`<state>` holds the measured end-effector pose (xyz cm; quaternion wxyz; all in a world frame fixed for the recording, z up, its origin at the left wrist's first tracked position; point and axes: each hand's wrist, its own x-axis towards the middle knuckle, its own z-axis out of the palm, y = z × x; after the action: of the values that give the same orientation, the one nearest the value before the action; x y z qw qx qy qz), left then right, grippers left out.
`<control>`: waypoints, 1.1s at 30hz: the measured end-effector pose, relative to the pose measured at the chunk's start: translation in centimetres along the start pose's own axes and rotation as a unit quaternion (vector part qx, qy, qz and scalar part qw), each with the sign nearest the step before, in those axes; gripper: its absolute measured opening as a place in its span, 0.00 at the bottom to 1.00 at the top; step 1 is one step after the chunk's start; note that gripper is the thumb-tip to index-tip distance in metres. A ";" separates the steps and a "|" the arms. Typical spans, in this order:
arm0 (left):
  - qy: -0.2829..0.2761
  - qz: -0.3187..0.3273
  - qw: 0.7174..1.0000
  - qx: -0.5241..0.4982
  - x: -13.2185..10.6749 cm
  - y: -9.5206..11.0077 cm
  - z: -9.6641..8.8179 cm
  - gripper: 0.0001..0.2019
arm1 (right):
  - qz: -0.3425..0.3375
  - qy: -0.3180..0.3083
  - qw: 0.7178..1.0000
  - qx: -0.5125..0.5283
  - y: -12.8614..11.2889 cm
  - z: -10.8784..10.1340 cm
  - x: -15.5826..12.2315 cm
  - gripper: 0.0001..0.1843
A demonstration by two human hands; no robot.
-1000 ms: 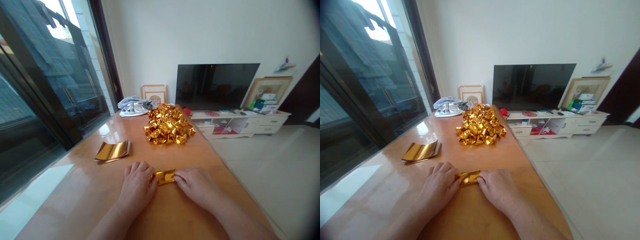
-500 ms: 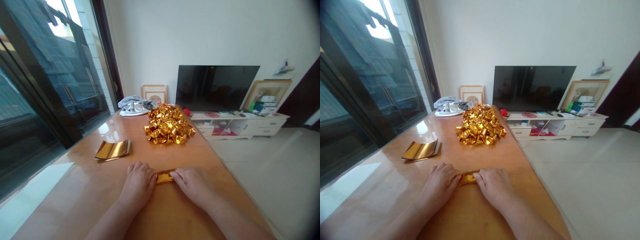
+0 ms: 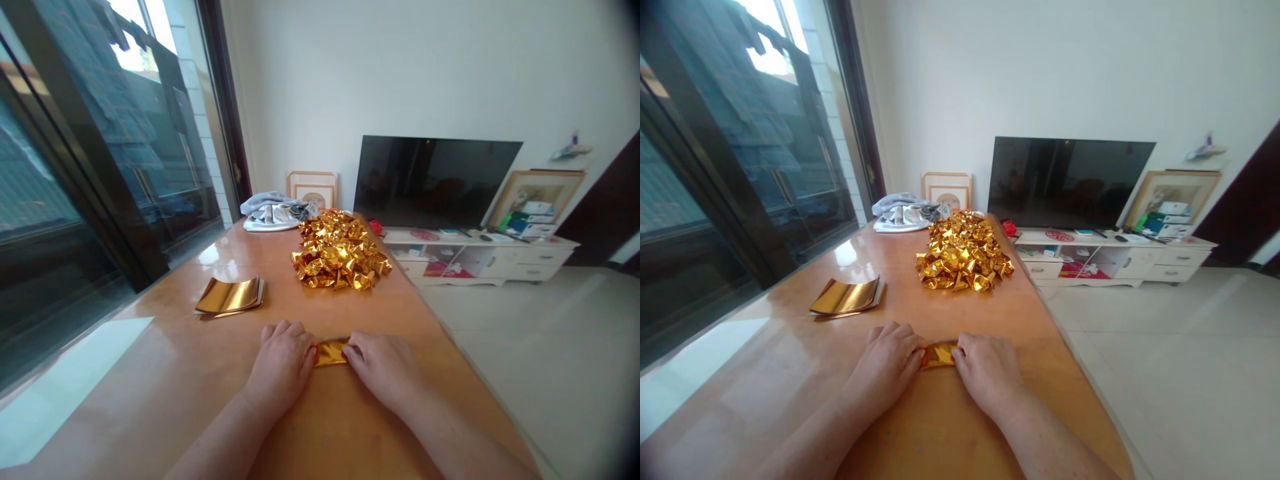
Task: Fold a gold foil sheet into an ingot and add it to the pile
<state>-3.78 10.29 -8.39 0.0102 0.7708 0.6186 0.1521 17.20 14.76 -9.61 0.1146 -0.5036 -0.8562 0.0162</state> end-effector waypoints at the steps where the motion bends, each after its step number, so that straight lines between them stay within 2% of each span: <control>1: 0.002 0.000 1.000 0.000 0.0 0.0 0.0 0.12 | 0.000 0.000 1.000 0.001 0.0 0.0 0.0 0.13; 7: 0.009 -0.027 1.000 -0.007 0.1 0.0 0.3 0.05 | 0.004 -0.001 1.000 0.007 -0.1 -0.3 -0.1 0.11; 13: 0.005 -0.030 1.000 -0.007 0.1 0.1 0.2 0.03 | 0.007 0.002 1.000 -0.014 -0.5 -0.5 -0.2 0.12; 20: -0.001 0.029 0.999 -0.026 -0.1 0.1 -0.2 0.11 | 0.004 0.005 0.999 -0.031 -0.8 -0.5 -0.3 0.12; 26: -0.038 0.109 0.989 -0.092 -0.3 0.3 0.4 0.16 | 0.004 -0.002 0.999 -0.034 -0.8 -0.7 -0.4 0.12; 33: -0.055 0.131 0.986 -0.085 -0.3 0.1 0.9 0.16 | 0.002 0.003 1.000 -0.028 -0.5 -0.4 -0.4 0.11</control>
<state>-3.53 10.09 -9.28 0.0895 0.8485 0.4960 0.1611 17.03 14.17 -9.23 0.1028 -0.5082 -0.8551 -0.0088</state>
